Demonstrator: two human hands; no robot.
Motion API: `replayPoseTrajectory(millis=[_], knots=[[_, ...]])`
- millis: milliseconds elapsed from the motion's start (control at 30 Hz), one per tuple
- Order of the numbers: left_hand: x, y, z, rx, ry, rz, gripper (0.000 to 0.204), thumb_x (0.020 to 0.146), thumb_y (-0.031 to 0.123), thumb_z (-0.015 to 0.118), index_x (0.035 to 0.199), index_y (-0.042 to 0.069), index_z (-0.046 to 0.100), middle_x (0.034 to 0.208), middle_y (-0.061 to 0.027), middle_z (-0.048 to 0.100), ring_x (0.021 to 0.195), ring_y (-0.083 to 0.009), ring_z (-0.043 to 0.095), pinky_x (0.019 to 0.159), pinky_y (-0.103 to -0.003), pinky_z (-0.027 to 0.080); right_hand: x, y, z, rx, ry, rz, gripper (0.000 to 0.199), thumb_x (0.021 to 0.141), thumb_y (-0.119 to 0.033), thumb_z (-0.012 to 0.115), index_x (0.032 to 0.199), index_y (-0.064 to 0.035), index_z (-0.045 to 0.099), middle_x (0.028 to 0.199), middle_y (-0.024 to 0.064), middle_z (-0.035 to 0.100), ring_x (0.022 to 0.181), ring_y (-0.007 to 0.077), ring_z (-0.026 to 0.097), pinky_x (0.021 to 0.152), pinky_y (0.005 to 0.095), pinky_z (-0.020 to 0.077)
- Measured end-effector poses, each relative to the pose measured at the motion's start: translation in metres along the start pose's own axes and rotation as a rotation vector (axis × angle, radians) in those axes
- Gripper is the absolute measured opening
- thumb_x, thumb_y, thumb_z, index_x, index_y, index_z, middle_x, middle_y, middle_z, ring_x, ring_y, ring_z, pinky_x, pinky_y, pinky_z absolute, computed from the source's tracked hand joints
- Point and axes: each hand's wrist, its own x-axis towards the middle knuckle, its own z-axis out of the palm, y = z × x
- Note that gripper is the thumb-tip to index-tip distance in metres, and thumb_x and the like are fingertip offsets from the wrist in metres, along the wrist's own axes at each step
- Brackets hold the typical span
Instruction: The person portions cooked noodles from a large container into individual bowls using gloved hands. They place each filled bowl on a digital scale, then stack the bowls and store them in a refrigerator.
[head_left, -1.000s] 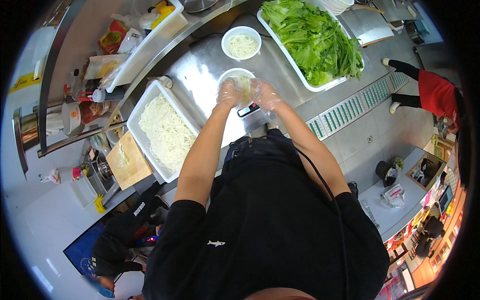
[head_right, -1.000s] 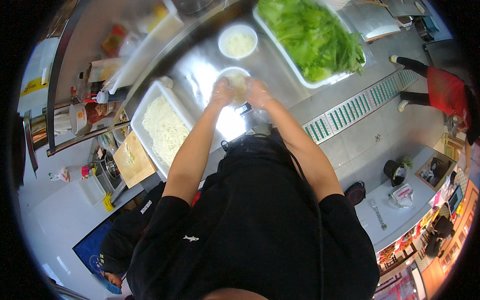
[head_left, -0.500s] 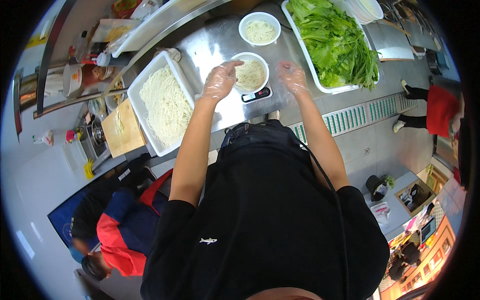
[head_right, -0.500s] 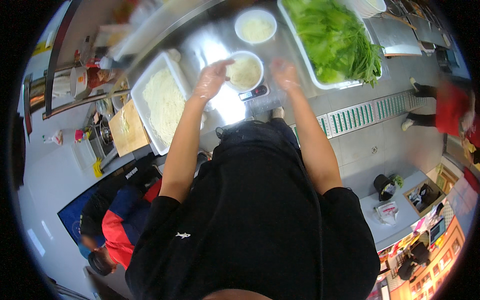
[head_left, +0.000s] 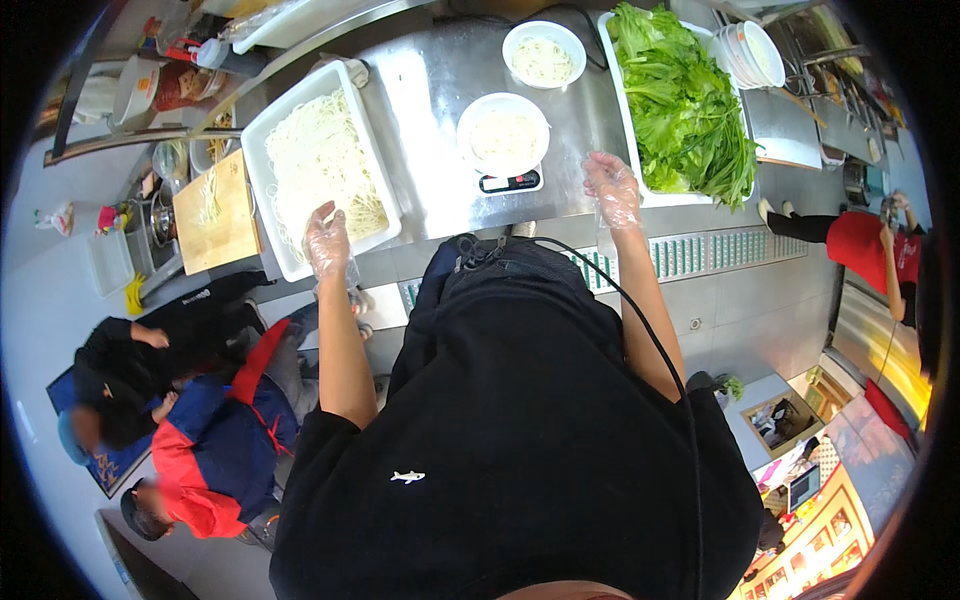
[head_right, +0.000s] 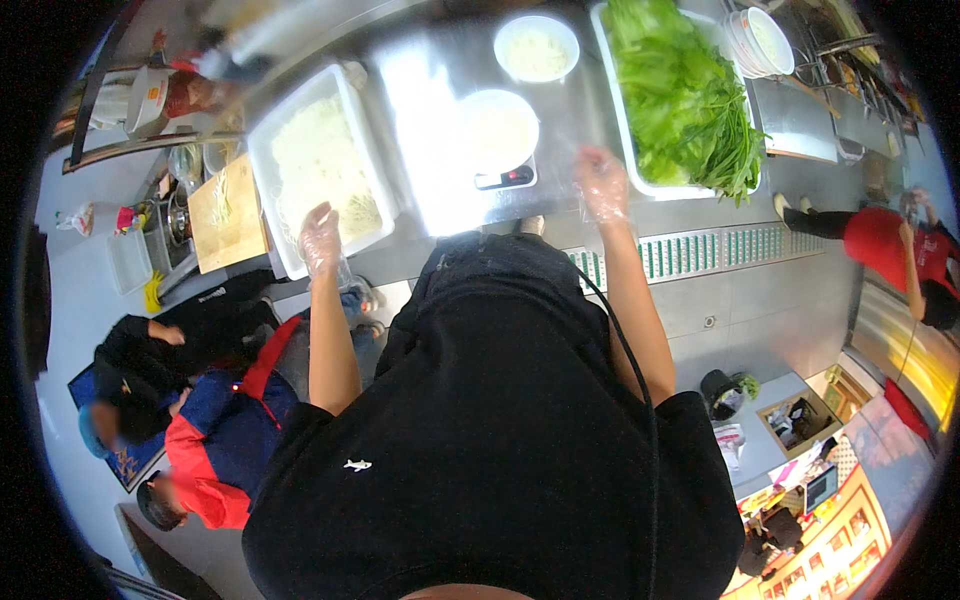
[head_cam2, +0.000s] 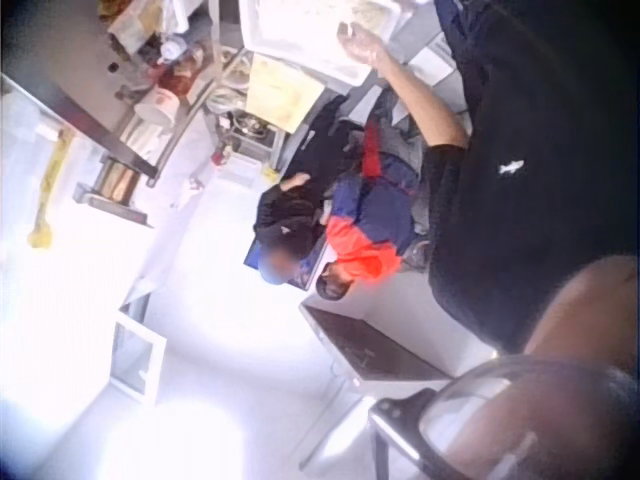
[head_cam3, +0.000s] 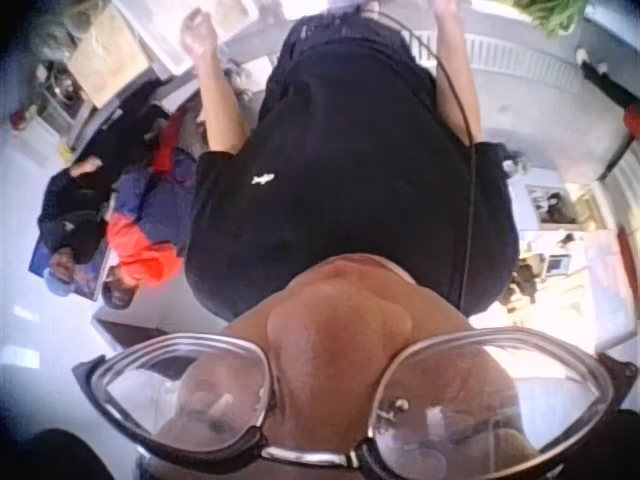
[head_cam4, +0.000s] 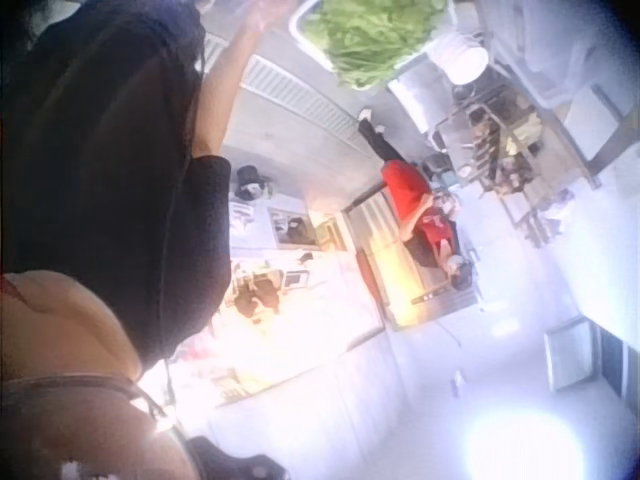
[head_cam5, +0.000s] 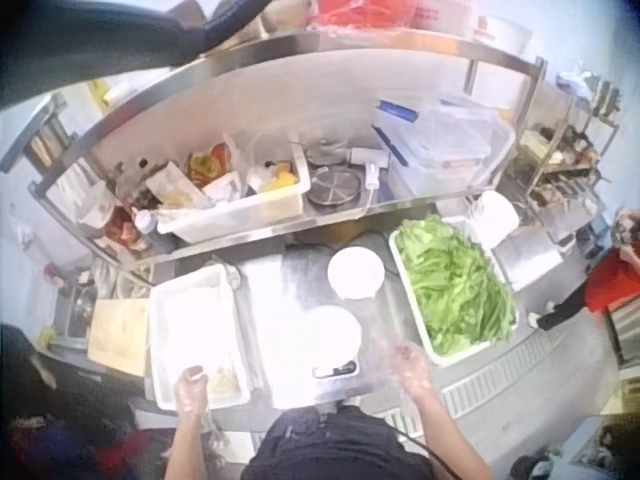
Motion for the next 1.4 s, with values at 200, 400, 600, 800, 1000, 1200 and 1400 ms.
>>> replayPoseTrajectory(millis=[200,400,600,800,1000,1200,1400], knots=[[-0.019,-0.004,0.018,-0.199,-0.004,-0.103,0.034,0.097,0.012,0.070,0.130,0.003,0.066,0.113,-0.0176,0.073,0.099,-0.0200,0.069,0.090,-0.033,0.053,-0.008,-0.020,0.010,-0.120,0.001,-0.021,0.027,0.095,-0.016,0.072,0.118,-0.0015,0.071,0.094,0.0085,0.071,0.077,0.0140,0.067,0.068,0.0287,0.0550],[-0.030,-0.018,0.023,-0.149,-0.067,-0.067,0.034,0.097,0.015,0.071,0.129,0.005,0.067,0.112,-0.0143,0.074,0.098,-0.0201,0.070,0.089,-0.033,0.053,0.003,-0.079,0.055,-0.767,-0.045,-0.395,0.030,0.090,-0.019,0.076,0.115,-0.0040,0.073,0.103,0.0164,0.073,0.085,0.0279,0.068,0.081,0.0374,0.0548],[-0.028,-0.005,-0.005,-0.338,-0.142,-0.064,0.028,0.100,0.014,0.069,0.127,0.006,0.068,0.123,-0.0079,0.071,0.107,-0.0189,0.067,0.094,-0.033,0.051,0.041,-0.097,0.099,-1.298,-0.240,-0.484,0.040,0.091,-0.030,0.073,0.125,-0.0077,0.069,0.110,0.0220,0.073,0.102,0.0385,0.071,0.092,0.0445,0.0553],[-0.026,-0.003,-0.032,-0.291,-0.181,-0.019,0.027,0.099,0.015,0.069,0.125,0.006,0.069,0.117,-0.0077,0.073,0.099,-0.0174,0.067,0.092,-0.033,0.052,0.067,-0.074,0.145,-1.599,-0.318,-0.111,0.047,0.094,-0.046,0.070,0.122,-0.0090,0.069,0.121,0.0173,0.073,0.111,0.0372,0.070,0.095,0.0452,0.0561],[-0.009,-0.016,-0.041,-0.347,-0.247,-0.056,0.026,0.100,0.015,0.067,0.124,0.005,0.069,0.118,-0.0082,0.074,0.104,-0.0190,0.068,0.095,-0.033,0.052,0.085,-0.042,0.143,-1.369,-0.207,-0.042,0.038,0.090,-0.038,0.071,0.109,-0.0047,0.076,0.113,0.0192,0.075,0.107,0.0366,0.072,0.092,0.0466,0.0561],[0.019,-0.020,-0.048,-0.379,-0.296,-0.023,0.026,0.101,0.017,0.067,0.124,0.004,0.070,0.121,-0.0102,0.074,0.110,-0.0202,0.069,0.099,-0.034,0.052,0.047,-0.089,0.149,-1.053,-0.158,0.001,0.026,0.087,-0.025,0.081,0.086,0.0002,0.075,0.074,0.0117,0.075,0.058,0.0174,0.064,0.059,0.0356,0.0520],[0.045,-0.022,-0.032,-0.438,-0.358,0.103,0.023,0.102,0.016,0.066,0.120,0.003,0.069,0.114,-0.0084,0.073,0.099,-0.0160,0.066,0.092,-0.032,0.052,0.022,-0.098,0.134,-0.814,-0.051,0.009,0.020,0.086,-0.020,0.082,0.086,-0.0010,0.077,0.071,0.0080,0.074,0.055,0.0123,0.060,0.053,0.0293,0.0497]])
